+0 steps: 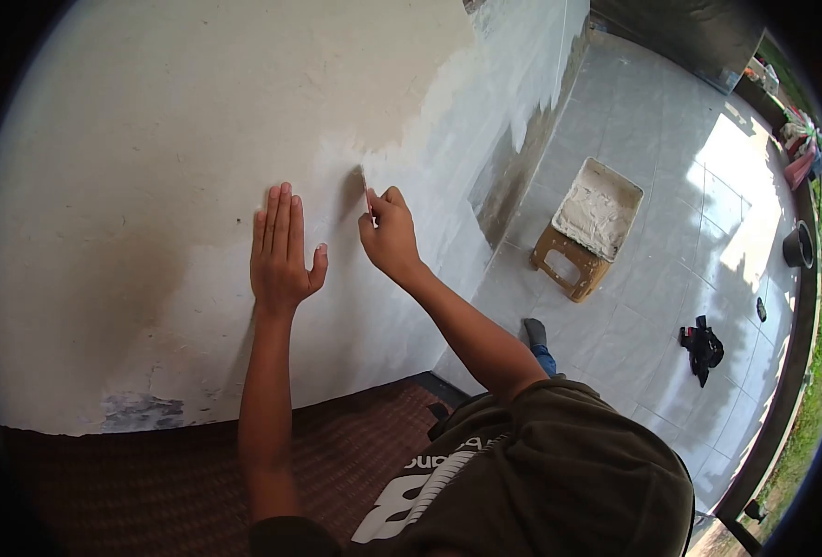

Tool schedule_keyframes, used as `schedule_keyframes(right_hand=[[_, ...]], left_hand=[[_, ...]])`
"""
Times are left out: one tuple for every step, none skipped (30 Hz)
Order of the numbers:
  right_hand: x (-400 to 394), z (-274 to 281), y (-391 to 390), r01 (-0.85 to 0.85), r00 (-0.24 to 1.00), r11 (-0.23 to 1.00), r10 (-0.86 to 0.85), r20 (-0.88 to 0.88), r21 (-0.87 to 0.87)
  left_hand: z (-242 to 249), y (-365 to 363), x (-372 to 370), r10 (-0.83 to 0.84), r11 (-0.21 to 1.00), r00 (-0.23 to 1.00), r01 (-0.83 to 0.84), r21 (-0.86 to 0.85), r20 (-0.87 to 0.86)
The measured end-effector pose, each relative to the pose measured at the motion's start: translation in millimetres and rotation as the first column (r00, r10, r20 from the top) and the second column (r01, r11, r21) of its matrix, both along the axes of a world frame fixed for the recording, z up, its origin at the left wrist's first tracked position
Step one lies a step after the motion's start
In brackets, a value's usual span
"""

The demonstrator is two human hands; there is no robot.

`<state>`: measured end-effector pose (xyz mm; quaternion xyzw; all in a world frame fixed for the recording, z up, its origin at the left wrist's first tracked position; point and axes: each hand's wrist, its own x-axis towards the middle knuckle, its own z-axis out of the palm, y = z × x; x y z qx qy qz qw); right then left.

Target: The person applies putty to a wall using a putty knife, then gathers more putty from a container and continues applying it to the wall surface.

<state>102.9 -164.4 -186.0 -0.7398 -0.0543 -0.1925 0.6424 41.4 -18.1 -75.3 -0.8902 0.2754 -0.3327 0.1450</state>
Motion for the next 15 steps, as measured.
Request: schedule_keyframes(right_hand=[[0, -2, -8, -0.124, 0.992, 0.964, 0.123, 0.017, 0.235], [0, -5, -16, -0.242, 0.969, 0.86, 0.241, 0.061, 0.45], [11, -2, -24, -0.165, 0.985, 0.877, 0.121, 0.125, 0.451], [23, 2, -35, -0.072, 0.994, 0.907, 0.029, 0.109, 0.416], [32, 17, -48, 0.028, 0.996, 0.95, -0.054, 0.074, 0.312], [40, 30, -56, 0.128, 0.989, 0.971, -0.141, 0.049, 0.204], [54, 27, -53, 0.125, 0.988, 0.971, -0.14, 0.058, 0.204], [70, 19, -43, 0.204, 0.974, 0.974, -0.212, 0.073, 0.101], [76, 22, -37, 0.286, 0.954, 0.958, -0.285, 0.095, 0.0], [74, 22, -28, 0.232, 0.973, 0.962, -0.227, 0.047, -0.146], [68, 20, -13, 0.251, 0.968, 0.952, -0.242, 0.071, -0.178], [60, 18, 1, 0.272, 0.962, 0.939, -0.257, 0.096, -0.21], [43, 21, 5, 0.187, 0.982, 0.954, -0.177, 0.064, -0.233], [23, 25, 7, 0.102, 0.995, 0.962, -0.097, 0.03, -0.254], [3, 24, 9, 0.046, 0.998, 0.971, -0.033, 0.06, -0.235]], left_hand=[[1, 0, 1, -0.002, 1.0, 1.0, 0.002, 0.0, 0.005], [1, 0, 1, 0.003, 1.0, 1.0, -0.003, 0.005, 0.005], [0, 0, -1, 0.009, 1.0, 1.0, -0.009, 0.009, 0.002], [0, 0, -1, 0.011, 1.0, 1.0, -0.011, 0.005, 0.007], [0, -1, 0, 0.003, 1.0, 1.0, -0.003, 0.005, 0.009], [0, -1, 0, -0.006, 1.0, 1.0, 0.006, 0.007, 0.011], [0, -1, 0, -0.005, 1.0, 1.0, 0.004, 0.006, 0.021], [0, -2, -1, 0.005, 1.0, 1.0, -0.006, 0.011, 0.016], [1, -3, -1, 0.013, 1.0, 1.0, -0.013, 0.018, 0.01], [2, -4, -1, 0.011, 1.0, 1.0, -0.012, 0.019, 0.016], [2, -4, -2, 0.011, 1.0, 1.0, -0.011, 0.011, 0.011], [2, -5, -2, 0.01, 1.0, 1.0, -0.01, 0.001, 0.007], [2, -5, -2, 0.005, 1.0, 1.0, -0.005, 0.001, 0.009], [2, -5, -2, 0.004, 1.0, 1.0, -0.004, -0.004, 0.009], [2, -5, -1, 0.005, 1.0, 1.0, -0.005, -0.01, 0.01]])
